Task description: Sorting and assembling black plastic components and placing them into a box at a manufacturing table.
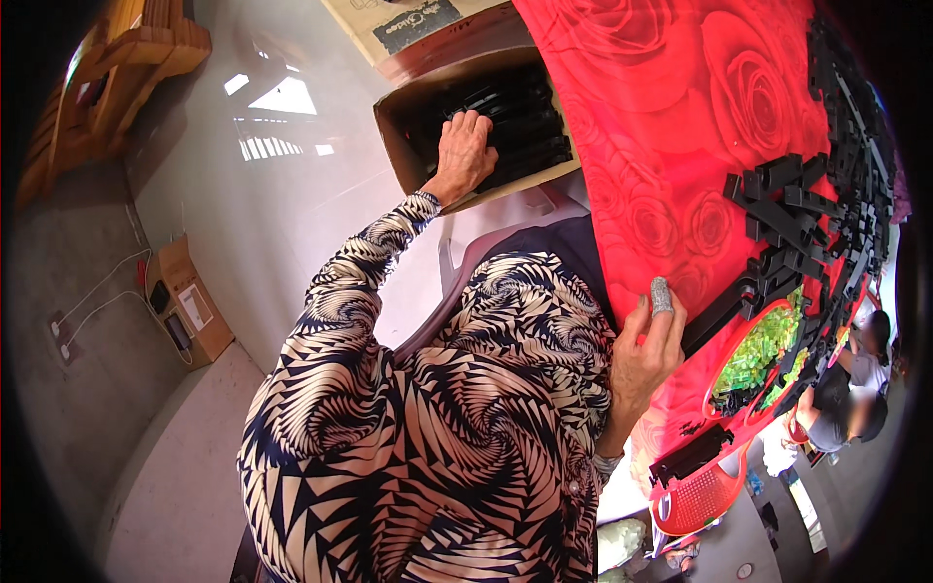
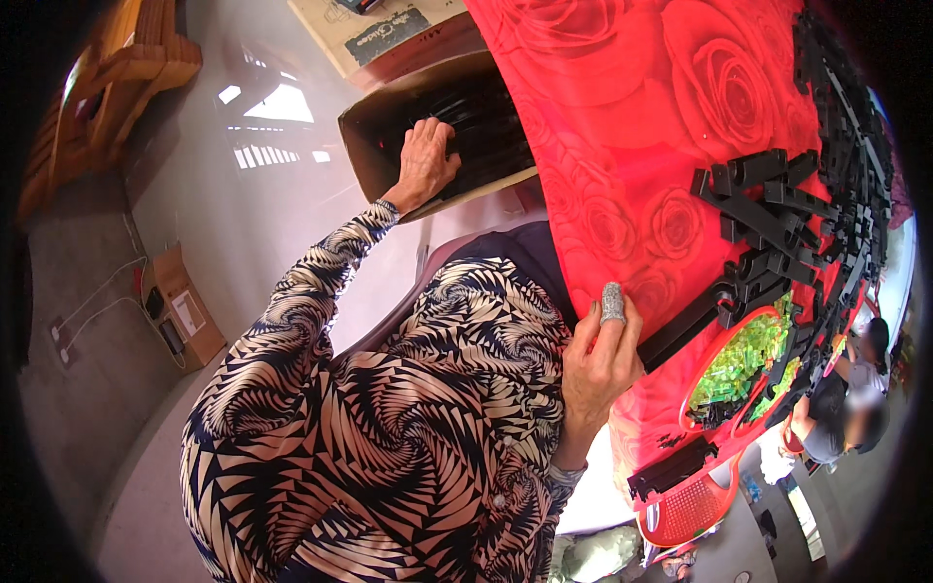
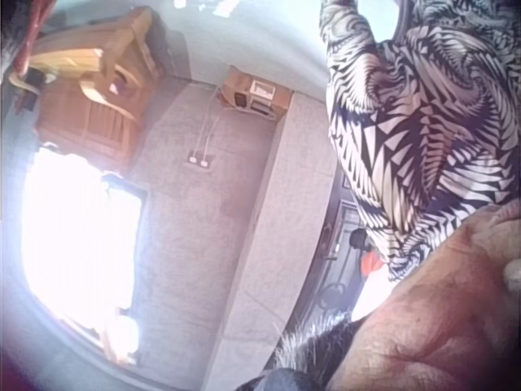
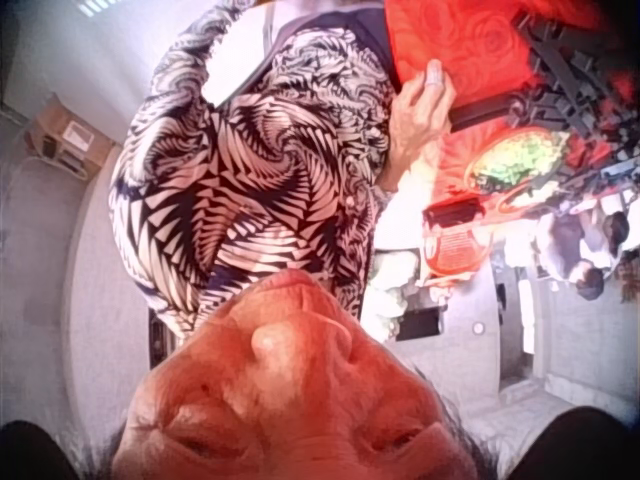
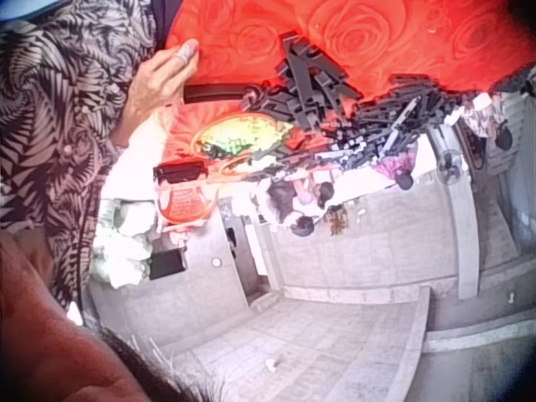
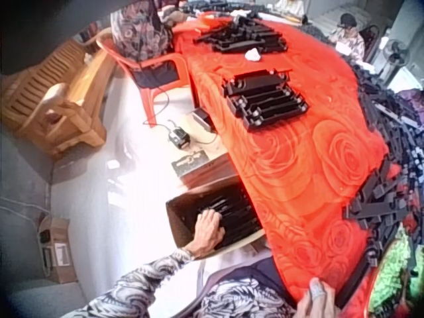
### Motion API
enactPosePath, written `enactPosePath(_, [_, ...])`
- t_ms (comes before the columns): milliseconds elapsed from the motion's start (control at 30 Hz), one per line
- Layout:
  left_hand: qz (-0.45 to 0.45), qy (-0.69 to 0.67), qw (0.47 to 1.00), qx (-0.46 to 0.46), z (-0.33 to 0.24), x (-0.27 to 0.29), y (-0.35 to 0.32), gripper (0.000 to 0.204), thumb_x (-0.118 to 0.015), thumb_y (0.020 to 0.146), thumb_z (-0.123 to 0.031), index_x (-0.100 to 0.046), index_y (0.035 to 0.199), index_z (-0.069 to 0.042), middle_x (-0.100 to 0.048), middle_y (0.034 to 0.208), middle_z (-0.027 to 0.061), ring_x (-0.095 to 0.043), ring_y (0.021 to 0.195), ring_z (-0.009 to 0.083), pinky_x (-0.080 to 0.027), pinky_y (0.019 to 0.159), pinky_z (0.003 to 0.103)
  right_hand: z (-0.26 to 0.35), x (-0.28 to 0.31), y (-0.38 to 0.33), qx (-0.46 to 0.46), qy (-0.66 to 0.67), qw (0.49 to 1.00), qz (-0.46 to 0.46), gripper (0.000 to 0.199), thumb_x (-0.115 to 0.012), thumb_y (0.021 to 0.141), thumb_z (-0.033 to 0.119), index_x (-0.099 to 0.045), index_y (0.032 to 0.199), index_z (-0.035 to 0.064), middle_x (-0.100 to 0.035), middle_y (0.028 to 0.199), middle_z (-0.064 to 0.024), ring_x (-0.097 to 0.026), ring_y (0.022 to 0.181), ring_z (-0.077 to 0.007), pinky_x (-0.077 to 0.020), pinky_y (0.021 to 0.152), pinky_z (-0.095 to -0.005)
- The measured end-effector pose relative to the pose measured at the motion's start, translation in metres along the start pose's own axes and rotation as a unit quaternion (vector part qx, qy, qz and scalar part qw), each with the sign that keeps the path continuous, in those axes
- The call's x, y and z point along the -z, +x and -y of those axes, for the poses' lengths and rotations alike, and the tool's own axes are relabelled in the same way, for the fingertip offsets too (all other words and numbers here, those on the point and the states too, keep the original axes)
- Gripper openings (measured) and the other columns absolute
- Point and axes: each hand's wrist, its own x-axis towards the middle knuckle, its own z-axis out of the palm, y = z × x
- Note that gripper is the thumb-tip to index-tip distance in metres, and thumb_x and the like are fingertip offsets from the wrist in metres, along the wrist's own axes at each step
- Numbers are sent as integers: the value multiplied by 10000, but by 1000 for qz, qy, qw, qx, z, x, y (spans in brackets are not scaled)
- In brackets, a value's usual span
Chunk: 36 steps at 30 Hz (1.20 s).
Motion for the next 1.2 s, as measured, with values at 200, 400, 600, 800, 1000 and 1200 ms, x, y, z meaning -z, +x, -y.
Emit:
enactPosePath(200, [52, -198, 973, 111, -6, 29, -24, 311, -681, 753, -80, -532, 1014, 1, -566, 921, 178, -585, 846, 365, -497, 734, 447, 7, -1, -2, 12, 30, 999, -20, 167, -677, 874, -26, -652, 1031, -77, -660, 982, -199, -677, 709, -310, -552, 555, -350])
enactPosePath(400, [34, -329, 934, 134, -57, 101, -48, 306, -719, 774, -110, -569, 1010, 13, -610, 870, 118, -597, 732, 189, -500, 653, 319, 12, -1, 6, -224, 365, 903, 43, 166, -669, 859, -78, -655, 1024, -70, -694, 814, -78, -578, 608, -90, -487, 524, -255])
enactPosePath(600, [113, -413, 898, -101, -86, 122, -47, 320, -723, 730, -90, -564, 969, 53, -572, 885, 142, -570, 774, 215, -470, 665, 295, 6, 20, 23, -201, 289, 935, 44, 91, -691, 884, 26, -681, 974, 15, -620, 685, -62, -548, 542, -104, -444, 501, -271])
enactPosePath(800, [139, -360, 874, 297, -62, 138, -62, 191, -681, 887, -151, -545, 985, -59, -462, 765, -19, -428, 698, 51, -323, 571, 225, -5, -25, 30, -36, 390, 920, 9, 135, -600, 899, 40, -548, 1020, 11, -596, 868, -162, -630, 636, -287, -479, 521, -413])
enactPosePath(1000, [68, -358, 920, 147, 58, 32, -30, 473, -711, 896, -147, -492, 1267, 48, -607, 1034, 152, -593, 883, 276, -490, 757, 380, -33, -37, 25, -71, 417, 905, -51, 183, -643, 857, 92, -509, 956, 16, -572, 691, -123, -622, 620, -333, -456, 550, -442])
enactPosePath(1200, [-73, -322, 944, -16, 74, 48, 0, 423, -723, 909, -109, -556, 1248, 82, -658, 1062, 230, -669, 948, 358, -544, 855, 448, -45, -4, 19, -171, 616, 766, 72, 229, -654, 875, 75, -430, 844, 41, -493, 654, -101, -550, 561, -277, -431, 559, -410])
